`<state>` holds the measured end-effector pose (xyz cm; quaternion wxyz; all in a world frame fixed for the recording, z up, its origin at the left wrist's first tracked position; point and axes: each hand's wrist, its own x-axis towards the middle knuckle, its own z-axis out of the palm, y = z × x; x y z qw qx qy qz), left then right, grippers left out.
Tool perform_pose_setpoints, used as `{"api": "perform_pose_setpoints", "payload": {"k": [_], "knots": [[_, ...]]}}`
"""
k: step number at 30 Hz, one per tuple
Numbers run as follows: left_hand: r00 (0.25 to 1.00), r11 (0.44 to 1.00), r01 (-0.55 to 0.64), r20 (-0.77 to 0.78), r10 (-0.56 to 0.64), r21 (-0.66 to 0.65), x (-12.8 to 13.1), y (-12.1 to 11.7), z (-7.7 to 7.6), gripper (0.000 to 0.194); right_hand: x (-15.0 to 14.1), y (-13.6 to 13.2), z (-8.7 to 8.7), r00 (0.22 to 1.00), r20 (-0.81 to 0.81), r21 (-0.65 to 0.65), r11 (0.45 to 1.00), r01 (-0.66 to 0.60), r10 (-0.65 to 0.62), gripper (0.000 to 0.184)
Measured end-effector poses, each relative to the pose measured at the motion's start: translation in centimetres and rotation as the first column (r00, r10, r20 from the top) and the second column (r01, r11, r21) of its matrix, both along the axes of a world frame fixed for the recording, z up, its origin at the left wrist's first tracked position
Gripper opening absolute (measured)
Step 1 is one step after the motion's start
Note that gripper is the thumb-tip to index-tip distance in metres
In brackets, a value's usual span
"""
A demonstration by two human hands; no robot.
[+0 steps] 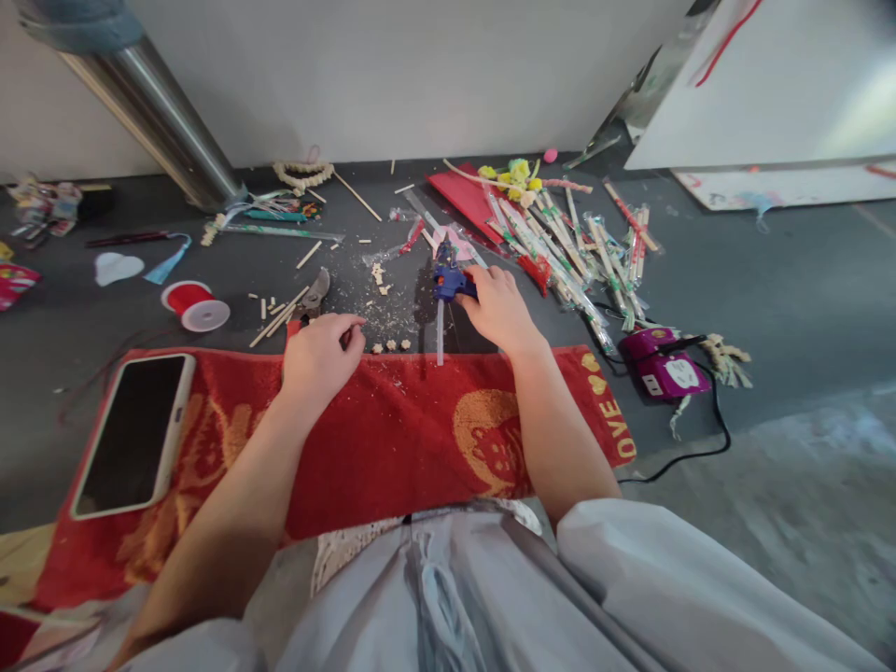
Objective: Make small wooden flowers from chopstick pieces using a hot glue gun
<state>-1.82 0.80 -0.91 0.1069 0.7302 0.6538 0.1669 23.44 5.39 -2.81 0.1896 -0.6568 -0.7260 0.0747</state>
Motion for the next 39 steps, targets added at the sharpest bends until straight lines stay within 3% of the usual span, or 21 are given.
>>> {"api": "perform_pose_setpoints", "payload": {"k": [2,4,8,10,12,18,23,30,39], "knots": [[1.0,1.0,0.001,0.007,-0.001,0.005,-0.1,0.1,-0.1,0.033,0.3,0.6,-0.3,0.982,-0.188,0.039,0.999,0.007,0.0,0.035],[1.0,1.0,-0.006,0.011,0.005,0.012,-0.1,0.2,-0.3,0.032,0.4,1.2,-0.6,0.904,-0.428,0.042,0.999,0.015,0.004,0.032],[1.0,1.0,-0.002,0.011,0.002,-0.011,0.0,0.4,-0.7,0.034,0.1,2.0,-0.7,0.543,-0.831,-0.09,0.992,0.085,-0.122,0.023],[1.0,1.0,0.001,0.018,-0.001,-0.02,0.2,0.5,-0.8,0.035,-0.1,2.0,-0.4,0.365,-0.917,-0.146,0.986,0.077,-0.164,0.021],[1.0,0.999,-0.005,0.029,0.006,-0.031,0.4,0.6,-0.8,0.036,-0.3,2.0,0.0,0.244,-0.955,-0.161,0.986,0.048,-0.167,0.023],[0.999,0.998,-0.032,-0.014,0.031,-0.051,1.0,1.0,0.1,0.036,-1.2,1.5,0.8,0.024,-0.983,-0.184,0.983,-0.004,-0.184,0.029],[0.996,0.998,-0.033,-0.087,0.027,-0.059,1.5,2.7,0.4,0.034,-2.0,0.9,1.5,0.006,-0.976,-0.218,0.97,-0.105,-0.218,0.019],[0.974,0.999,0.027,-0.225,-0.036,-0.042,2.4,5.8,-0.6,0.035,-2.3,0.4,2.1,0.03,-0.967,-0.255,0.954,-0.155,-0.254,0.016],[0.951,0.997,0.06,-0.3,-0.07,-0.044,2.9,6.4,-0.6,0.038,-2.5,0.2,2.2,0.059,-0.964,-0.266,0.952,-0.152,-0.259,0.014]]}}
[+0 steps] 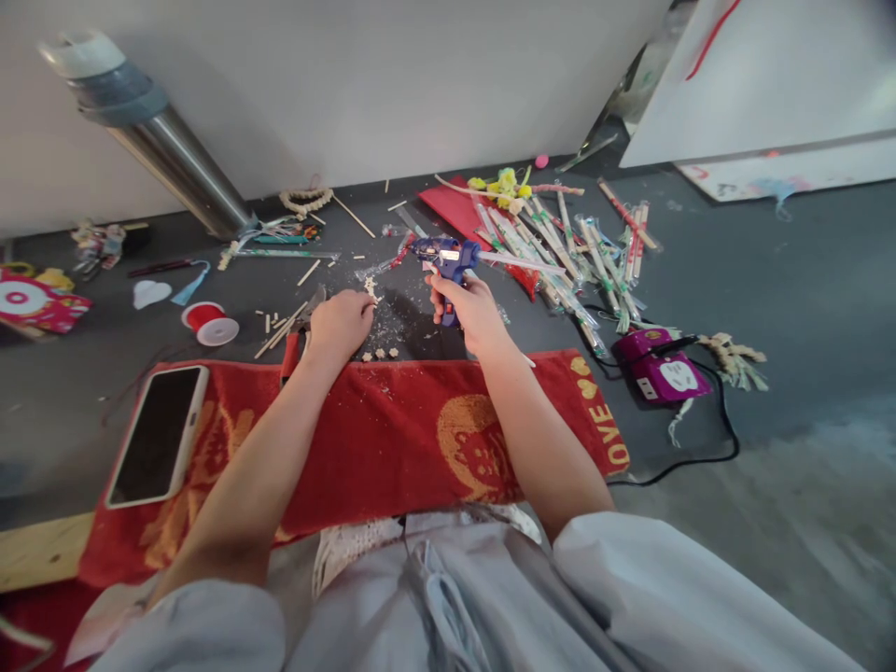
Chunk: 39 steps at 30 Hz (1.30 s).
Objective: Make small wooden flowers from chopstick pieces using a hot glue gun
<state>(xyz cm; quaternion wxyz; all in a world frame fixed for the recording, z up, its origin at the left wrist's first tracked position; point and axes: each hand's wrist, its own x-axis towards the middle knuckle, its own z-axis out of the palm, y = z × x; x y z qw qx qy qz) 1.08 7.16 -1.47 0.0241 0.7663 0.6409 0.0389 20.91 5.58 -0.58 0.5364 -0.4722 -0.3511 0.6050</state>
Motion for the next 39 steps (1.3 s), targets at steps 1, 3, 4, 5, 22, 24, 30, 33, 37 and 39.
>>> {"api": "perform_pose_setpoints", "payload": {"k": [1,3,4,5,22,24,30,33,37,39], "knots": [[1.0,1.0,0.004,-0.015,-0.004,-0.003,0.0,0.0,0.1,0.038,0.0,0.0,0.1,1.0,0.0,0.001,1.0,-0.002,0.002,0.013],[0.999,1.0,0.009,-0.048,-0.009,-0.006,0.1,-0.1,0.1,0.039,0.0,-0.1,0.2,1.0,0.008,0.0,1.0,-0.008,0.008,0.013],[0.998,1.0,0.009,-0.064,-0.009,-0.006,0.2,-0.2,0.2,0.039,0.0,-0.1,0.3,1.0,0.014,-0.002,1.0,-0.012,0.012,0.013],[0.997,1.0,0.008,-0.075,-0.008,-0.007,0.2,-0.2,0.2,0.039,0.0,-0.1,0.3,1.0,0.018,-0.005,1.0,-0.014,0.014,0.013],[0.997,0.997,-0.075,0.008,0.075,0.012,0.2,1.5,0.7,0.038,-0.2,-0.1,0.3,0.999,0.046,-0.008,1.0,-0.024,0.024,0.014],[0.998,0.998,-0.063,0.0,0.063,-0.005,0.5,1.4,0.8,0.039,-0.2,-0.1,0.2,0.998,0.051,-0.004,1.0,-0.021,0.022,0.013],[0.998,0.998,-0.044,-0.036,0.043,-0.038,1.1,1.4,1.1,0.038,-0.3,-0.2,0.4,0.998,0.059,0.005,1.0,-0.028,0.028,0.013],[0.996,0.998,-0.048,-0.079,0.045,-0.042,1.2,1.5,1.2,0.037,-0.3,-0.2,0.6,0.998,0.062,-0.008,1.0,-0.024,0.025,0.011],[0.991,0.997,-0.052,-0.127,0.044,-0.053,1.2,1.6,1.4,0.038,-0.3,-0.3,0.6,0.998,0.057,-0.001,1.0,-0.029,0.029,0.009],[0.988,0.997,-0.047,-0.149,0.037,-0.061,1.3,1.7,1.6,0.038,-0.3,-0.2,0.5,0.997,0.063,0.002,0.999,-0.033,0.033,0.009]]}}
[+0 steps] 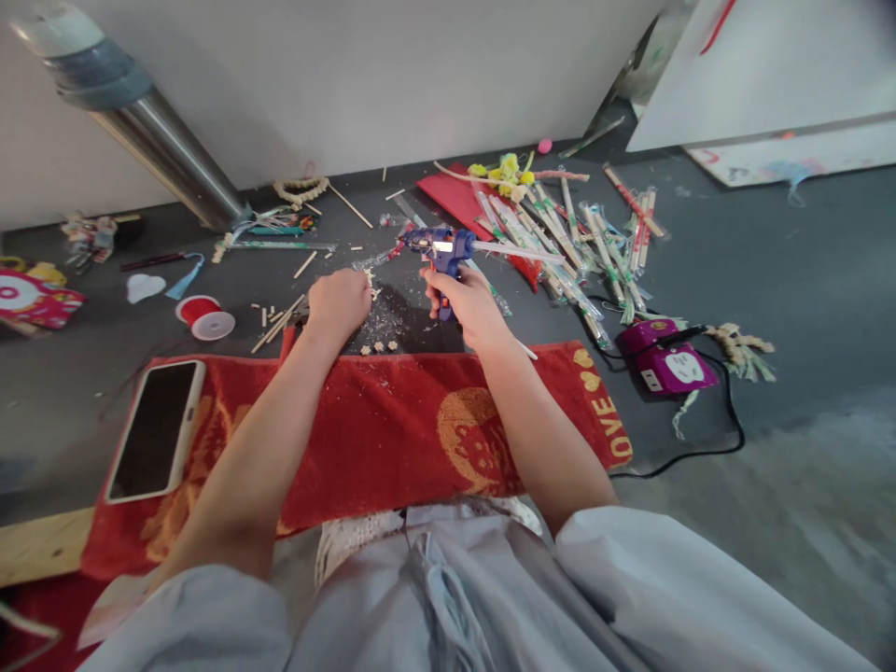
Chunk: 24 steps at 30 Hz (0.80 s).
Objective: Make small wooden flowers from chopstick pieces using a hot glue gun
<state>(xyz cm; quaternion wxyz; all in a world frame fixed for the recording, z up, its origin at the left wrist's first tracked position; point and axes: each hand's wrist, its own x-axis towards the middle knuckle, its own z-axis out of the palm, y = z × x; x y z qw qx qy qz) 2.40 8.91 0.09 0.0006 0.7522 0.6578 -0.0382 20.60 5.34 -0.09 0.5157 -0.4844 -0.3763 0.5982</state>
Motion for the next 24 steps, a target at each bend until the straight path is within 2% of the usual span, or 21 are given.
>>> {"api": "perform_pose_setpoints", "payload": {"k": [6,10,14,16,18,19,20,22,23,24], "knots": [[0.999,0.999,0.011,-0.042,-0.012,-0.033,0.5,0.4,0.3,0.035,0.0,0.0,0.0,1.0,0.003,0.003,1.0,-0.014,0.014,0.009],[1.0,1.0,0.011,0.008,-0.011,-0.006,0.3,0.6,0.2,0.03,0.1,-0.1,0.1,1.0,0.019,-0.017,1.0,-0.016,0.016,0.008],[0.978,0.993,-0.049,0.208,0.026,0.109,-0.5,0.2,0.1,0.016,0.0,-0.1,0.2,0.999,0.033,-0.039,0.999,-0.018,0.019,0.01],[0.925,0.982,-0.126,0.375,0.065,0.141,-0.9,-0.6,0.0,0.008,0.0,-0.1,0.2,0.999,0.039,-0.043,0.999,-0.023,0.025,0.011],[0.798,0.972,-0.21,0.593,0.108,0.105,-1.1,-1.7,-0.1,0.002,-0.1,-0.3,0.3,0.998,0.044,-0.046,0.998,-0.036,0.038,0.012],[0.686,0.973,-0.23,0.714,0.142,0.027,-1.0,-2.3,-0.1,0.007,-0.2,-0.3,0.4,0.998,0.045,-0.046,0.998,-0.046,0.048,0.011],[0.515,0.97,-0.226,0.835,0.196,-0.089,-1.0,-3.1,-0.1,0.012,-0.2,-0.4,0.5,0.997,0.046,-0.044,0.997,-0.058,0.06,0.01],[0.096,0.944,-0.07,0.94,0.328,-0.323,-0.9,-4.6,-0.1,0.018,-0.3,-0.6,0.6,0.996,0.047,-0.037,0.996,-0.079,0.081,0.008],[-0.064,0.919,0.023,0.917,0.394,-0.393,-0.8,-5.3,0.0,0.017,-0.4,-0.7,0.7,0.995,0.048,-0.031,0.996,-0.088,0.09,0.007],[-0.176,0.894,0.093,0.876,0.449,-0.439,-0.8,-5.9,0.0,0.014,-0.4,-0.8,0.7,0.994,0.05,-0.023,0.995,-0.096,0.097,0.006]]}}
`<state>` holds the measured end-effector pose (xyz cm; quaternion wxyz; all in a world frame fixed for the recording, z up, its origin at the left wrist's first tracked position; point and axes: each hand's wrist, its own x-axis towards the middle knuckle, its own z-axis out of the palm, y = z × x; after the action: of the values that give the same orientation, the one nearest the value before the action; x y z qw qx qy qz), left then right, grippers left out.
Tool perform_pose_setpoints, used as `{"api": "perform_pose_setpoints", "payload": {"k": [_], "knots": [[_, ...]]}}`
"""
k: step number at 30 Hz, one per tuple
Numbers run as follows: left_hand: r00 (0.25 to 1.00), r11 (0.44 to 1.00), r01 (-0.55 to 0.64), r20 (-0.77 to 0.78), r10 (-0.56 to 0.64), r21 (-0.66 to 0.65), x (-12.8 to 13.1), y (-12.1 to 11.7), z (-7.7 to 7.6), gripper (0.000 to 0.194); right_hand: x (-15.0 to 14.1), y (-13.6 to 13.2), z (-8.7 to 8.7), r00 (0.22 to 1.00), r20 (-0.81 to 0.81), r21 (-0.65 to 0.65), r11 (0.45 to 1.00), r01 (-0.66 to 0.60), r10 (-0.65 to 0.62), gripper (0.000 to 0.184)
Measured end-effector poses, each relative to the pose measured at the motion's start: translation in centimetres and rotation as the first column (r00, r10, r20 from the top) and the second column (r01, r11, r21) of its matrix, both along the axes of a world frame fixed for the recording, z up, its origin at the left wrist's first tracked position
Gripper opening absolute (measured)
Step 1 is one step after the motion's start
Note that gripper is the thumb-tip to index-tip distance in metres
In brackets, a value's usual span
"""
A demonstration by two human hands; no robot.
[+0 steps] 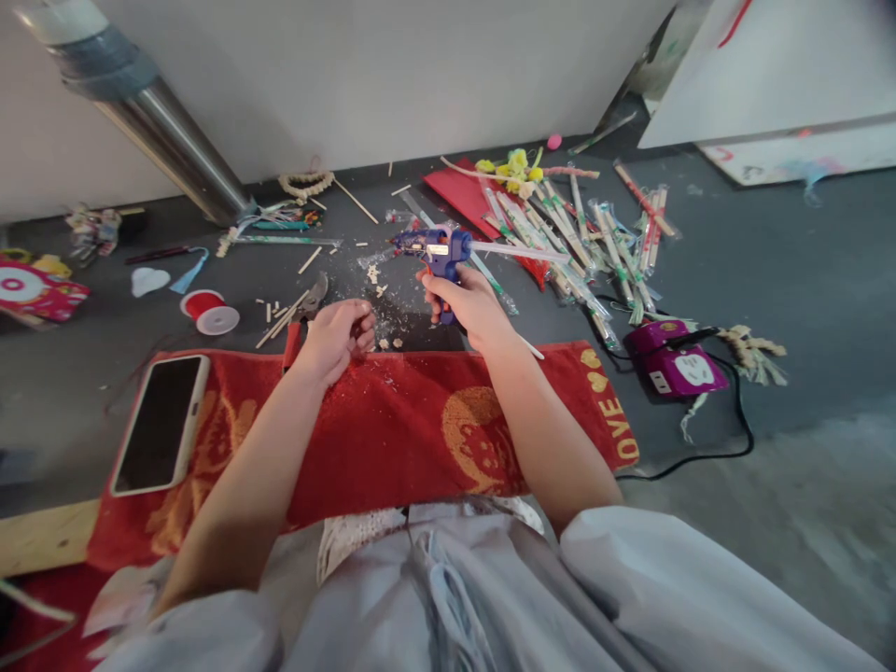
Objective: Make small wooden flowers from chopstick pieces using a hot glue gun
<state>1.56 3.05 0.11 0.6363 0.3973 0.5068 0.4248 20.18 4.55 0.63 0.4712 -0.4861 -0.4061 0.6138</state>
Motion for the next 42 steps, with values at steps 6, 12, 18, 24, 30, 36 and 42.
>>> {"api": "perform_pose_setpoints", "payload": {"k": [6,12,18,24,30,36,42], "knots": [[0.935,0.998,0.036,0.354,-0.014,-0.057,-0.5,-1.0,-0.2,0.014,-0.2,-0.4,0.1,0.999,0.001,0.011,0.999,-0.047,0.047,0.007],[0.937,1.0,-0.006,0.349,-0.001,0.018,-0.8,-0.8,-0.6,0.016,-0.4,-0.3,-0.3,0.995,0.026,0.003,0.995,-0.098,0.098,0.017],[0.928,0.979,-0.176,0.351,0.129,0.107,-1.5,-0.5,-1.3,0.015,-0.4,-0.6,-1.0,0.982,0.01,0.094,0.977,-0.189,0.189,0.037],[0.924,0.964,-0.213,0.353,0.146,0.16,-1.9,-0.3,-1.7,0.023,-0.2,-1.4,-0.5,0.951,0.027,0.134,0.941,-0.31,0.309,0.05],[0.897,0.958,-0.242,0.412,0.16,0.156,-2.0,-0.4,-1.9,0.019,0.1,-1.7,-0.3,0.935,0.029,0.166,0.921,-0.353,0.353,0.049],[0.887,0.956,-0.248,0.433,0.158,0.158,-2.1,-0.5,-1.9,0.018,0.4,-1.7,-0.5,0.928,0.05,0.153,0.915,-0.373,0.37,0.047],[0.898,0.956,-0.259,0.398,0.186,0.138,-1.9,-0.5,-1.5,0.021,0.3,-1.6,-0.7,0.92,0.06,0.15,0.908,-0.391,0.387,0.047]]}}
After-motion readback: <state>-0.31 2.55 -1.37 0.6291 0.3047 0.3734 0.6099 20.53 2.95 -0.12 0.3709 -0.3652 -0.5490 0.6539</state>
